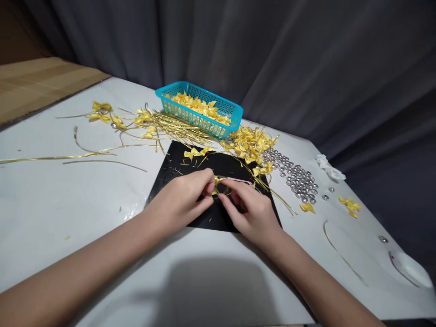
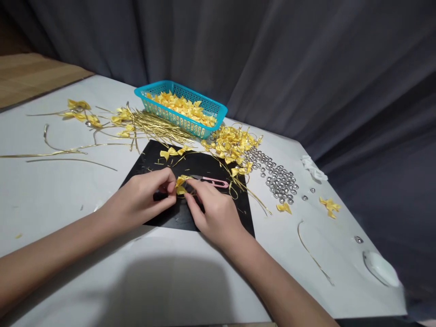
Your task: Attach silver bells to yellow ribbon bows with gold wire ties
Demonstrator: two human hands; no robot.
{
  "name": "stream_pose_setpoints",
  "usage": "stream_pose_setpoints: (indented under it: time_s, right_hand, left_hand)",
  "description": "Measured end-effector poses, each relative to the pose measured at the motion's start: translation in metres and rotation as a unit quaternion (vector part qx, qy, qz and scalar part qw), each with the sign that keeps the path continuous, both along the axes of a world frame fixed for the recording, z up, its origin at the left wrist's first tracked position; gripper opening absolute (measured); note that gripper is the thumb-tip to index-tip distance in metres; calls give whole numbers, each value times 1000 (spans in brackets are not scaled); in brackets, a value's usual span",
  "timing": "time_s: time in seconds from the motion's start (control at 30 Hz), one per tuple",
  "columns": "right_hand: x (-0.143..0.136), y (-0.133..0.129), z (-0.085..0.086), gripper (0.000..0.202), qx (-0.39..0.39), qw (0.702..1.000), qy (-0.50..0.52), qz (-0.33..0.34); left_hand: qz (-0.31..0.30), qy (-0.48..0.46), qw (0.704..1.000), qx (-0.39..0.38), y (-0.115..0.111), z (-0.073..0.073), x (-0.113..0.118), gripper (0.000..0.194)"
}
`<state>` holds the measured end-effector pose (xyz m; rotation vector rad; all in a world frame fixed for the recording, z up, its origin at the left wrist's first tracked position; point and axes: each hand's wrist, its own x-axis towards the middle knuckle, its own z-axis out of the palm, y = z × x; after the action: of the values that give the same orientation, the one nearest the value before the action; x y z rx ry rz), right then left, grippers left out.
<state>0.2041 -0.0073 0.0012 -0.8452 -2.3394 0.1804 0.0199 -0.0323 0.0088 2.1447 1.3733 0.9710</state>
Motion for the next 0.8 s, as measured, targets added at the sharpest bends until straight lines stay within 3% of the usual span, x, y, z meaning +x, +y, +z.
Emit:
stream_pose_setpoints:
  time_s: [0.13, 0.27, 0.43, 0.57, 0.63, 0.7, 0.8]
  right_hand:
    - [-1, 7, -3, 16, -27, 999, -28, -32]
    - [-4, 7, 3, 14, -178, 982, 54, -23]
    - [-6, 5, 13, 11, -388, 901, 195, -26]
    - [1, 10, 20, 20, -515, 814, 265, -45]
    - [6, 13, 25, 23, -548, 788, 279, -28]
    - [10, 13, 30, 22, -529, 808, 259, 1]
    - [8, 7, 31, 21, -405, 898, 170, 30]
  left_hand:
    - [-14, 10, 1000, 0, -2, 1, 2, 18]
    - [-12, 15, 1000, -8, -2, -1, 1, 18]
    - [-2, 6, 1000, -16, 0, -4, 0, 18]
    - [0, -5, 1000, -18, 2, -5, -1, 18]
    - [4, -14, 1000, -25, 3, -5, -2, 18]
    - [11, -30, 999, -34, 4, -6, -3, 18]
    - [20, -51, 998, -44, 3, -6, -2, 17]
